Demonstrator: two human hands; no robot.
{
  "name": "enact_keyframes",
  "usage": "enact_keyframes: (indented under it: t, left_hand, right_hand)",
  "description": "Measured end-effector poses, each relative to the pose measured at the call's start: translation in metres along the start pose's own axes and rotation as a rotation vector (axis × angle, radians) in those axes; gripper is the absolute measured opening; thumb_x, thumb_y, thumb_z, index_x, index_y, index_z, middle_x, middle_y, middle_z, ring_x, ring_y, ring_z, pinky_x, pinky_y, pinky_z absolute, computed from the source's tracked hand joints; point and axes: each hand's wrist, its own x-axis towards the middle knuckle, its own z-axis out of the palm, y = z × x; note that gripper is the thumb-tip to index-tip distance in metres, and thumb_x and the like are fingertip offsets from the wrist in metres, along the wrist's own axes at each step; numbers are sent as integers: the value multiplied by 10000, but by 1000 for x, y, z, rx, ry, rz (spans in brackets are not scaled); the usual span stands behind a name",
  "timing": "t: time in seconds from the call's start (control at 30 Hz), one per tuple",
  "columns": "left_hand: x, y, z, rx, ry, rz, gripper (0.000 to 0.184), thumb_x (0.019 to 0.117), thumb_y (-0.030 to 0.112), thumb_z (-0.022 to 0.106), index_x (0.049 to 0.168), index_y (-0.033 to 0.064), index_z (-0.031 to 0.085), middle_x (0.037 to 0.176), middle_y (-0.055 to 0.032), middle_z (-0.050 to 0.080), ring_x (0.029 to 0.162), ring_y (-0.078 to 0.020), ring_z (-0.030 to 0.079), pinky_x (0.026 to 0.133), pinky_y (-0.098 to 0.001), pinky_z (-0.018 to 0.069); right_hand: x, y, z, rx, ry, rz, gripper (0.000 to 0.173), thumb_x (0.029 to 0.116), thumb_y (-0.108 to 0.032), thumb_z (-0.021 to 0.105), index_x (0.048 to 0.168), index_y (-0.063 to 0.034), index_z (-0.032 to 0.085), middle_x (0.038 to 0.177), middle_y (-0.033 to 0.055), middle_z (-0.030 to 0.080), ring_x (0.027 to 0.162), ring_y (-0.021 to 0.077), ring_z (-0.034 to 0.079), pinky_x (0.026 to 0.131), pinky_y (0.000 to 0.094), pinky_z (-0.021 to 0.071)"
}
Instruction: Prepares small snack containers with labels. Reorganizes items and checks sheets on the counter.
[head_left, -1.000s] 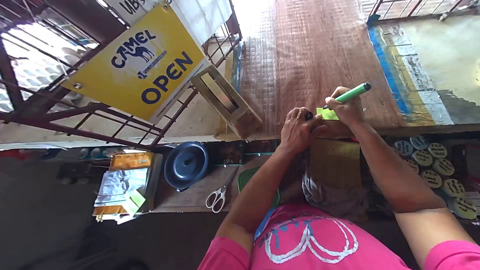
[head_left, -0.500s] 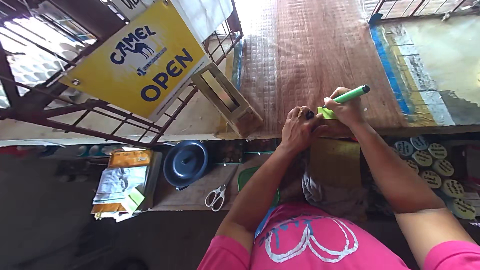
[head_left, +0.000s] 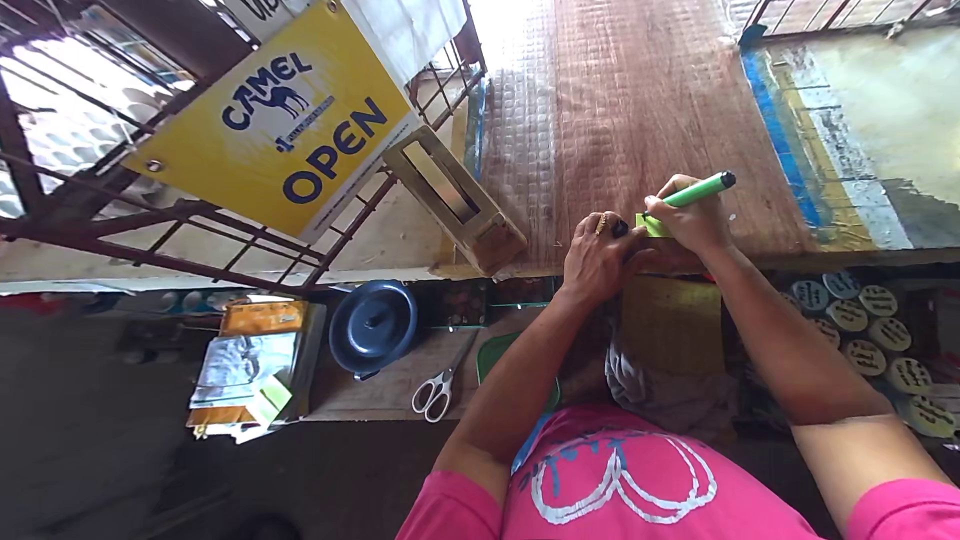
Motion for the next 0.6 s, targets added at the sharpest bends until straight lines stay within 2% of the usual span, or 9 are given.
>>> enact_keyframes:
  t: [0.03,0.2,0.4,0.6]
  left_hand:
    - [0,0,0,0,-3,-3,324,943,425,677,1138,192,788,1100,-135,683,1122,-325,611,1039,-466,448]
    - [1,-1,0,-1,3,4,332,946,431,669,1146,192,786,1095,-136,679,1117,-323,609,1033,-464,450]
    - [0,1,-2,-3,2,-1,321,942,420,674,1137,192,788,1095,-132,680,1129,-327,604,1029,-460,449]
    - [0,0,-2,-18,-2,-6,344,953,450,658,1135,190,788,1112,-140,685,1141,-335,607,1033,-461,461]
  right_hand:
    - [0,0,0,-6,5,2,172,916,-158,718,834,-37,627,676,12,557,598,78,502,599,310,420]
    - [0,4,0,19,31,-36,182,894,-112,695,776,-67,564,637,-35,498,555,12,452,557,210,377]
    - [-2,3,0,1,1,-33,178,899,-140,705,787,-60,591,637,-25,515,558,39,465,562,254,392]
    - [1,10,1,52,5,-78,176,866,-124,695,757,-78,565,619,-48,498,540,4,454,540,213,382]
